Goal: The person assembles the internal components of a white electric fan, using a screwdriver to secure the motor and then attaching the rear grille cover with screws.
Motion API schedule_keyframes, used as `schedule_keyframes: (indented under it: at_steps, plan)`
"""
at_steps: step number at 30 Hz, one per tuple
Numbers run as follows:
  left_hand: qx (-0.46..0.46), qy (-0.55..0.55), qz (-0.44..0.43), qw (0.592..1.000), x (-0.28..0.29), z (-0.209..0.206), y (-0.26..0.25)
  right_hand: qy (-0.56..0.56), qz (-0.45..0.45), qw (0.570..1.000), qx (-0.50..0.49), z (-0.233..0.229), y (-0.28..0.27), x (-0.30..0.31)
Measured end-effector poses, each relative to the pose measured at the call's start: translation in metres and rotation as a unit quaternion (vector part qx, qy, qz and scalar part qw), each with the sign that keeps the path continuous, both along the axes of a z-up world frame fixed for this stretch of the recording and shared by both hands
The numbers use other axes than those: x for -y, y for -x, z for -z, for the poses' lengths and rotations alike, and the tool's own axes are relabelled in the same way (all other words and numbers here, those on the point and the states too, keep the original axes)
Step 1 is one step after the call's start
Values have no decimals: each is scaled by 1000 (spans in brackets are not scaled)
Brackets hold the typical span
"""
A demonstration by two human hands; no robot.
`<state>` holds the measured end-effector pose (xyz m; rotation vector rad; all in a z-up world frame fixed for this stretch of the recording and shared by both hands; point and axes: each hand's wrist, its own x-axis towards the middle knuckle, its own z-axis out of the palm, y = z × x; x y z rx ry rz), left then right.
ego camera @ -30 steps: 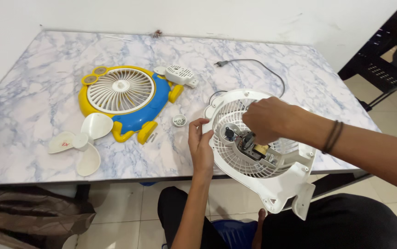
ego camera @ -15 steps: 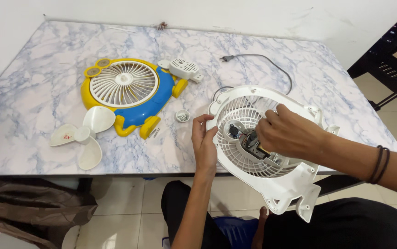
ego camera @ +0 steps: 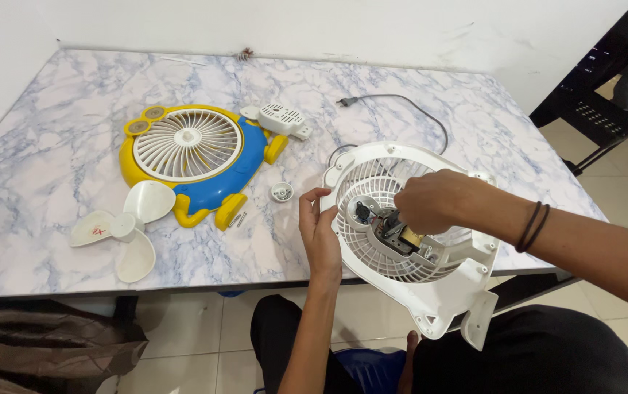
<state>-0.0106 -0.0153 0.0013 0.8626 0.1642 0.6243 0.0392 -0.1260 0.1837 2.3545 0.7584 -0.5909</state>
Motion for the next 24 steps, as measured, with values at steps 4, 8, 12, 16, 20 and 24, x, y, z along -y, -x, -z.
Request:
schedule_keyframes:
  at_steps: [4, 8, 12, 16, 20, 24]
  plan:
    - [7, -20, -8, 1000, -3, 2, 2, 0, -20, 1000, -3, 4, 0, 0]
    - [14, -29, -7, 999, -2, 4, 5, -44, -100, 994, 13, 9, 0, 17]
    - [8, -38, -7, 999, -5, 3, 2, -49, -285, 953, 93, 18, 3, 26]
    - [8, -61, -19, 998, -5, 4, 4, 72, -455, 867, 190, 25, 18, 35]
    - [7, -48, -18, 999, -3, 3, 4, 67, -490, 842, 215, 23, 22, 41]
    - [2, -31, -19, 999, -1, 4, 2, 30, -405, 899, 164, 29, 16, 36]
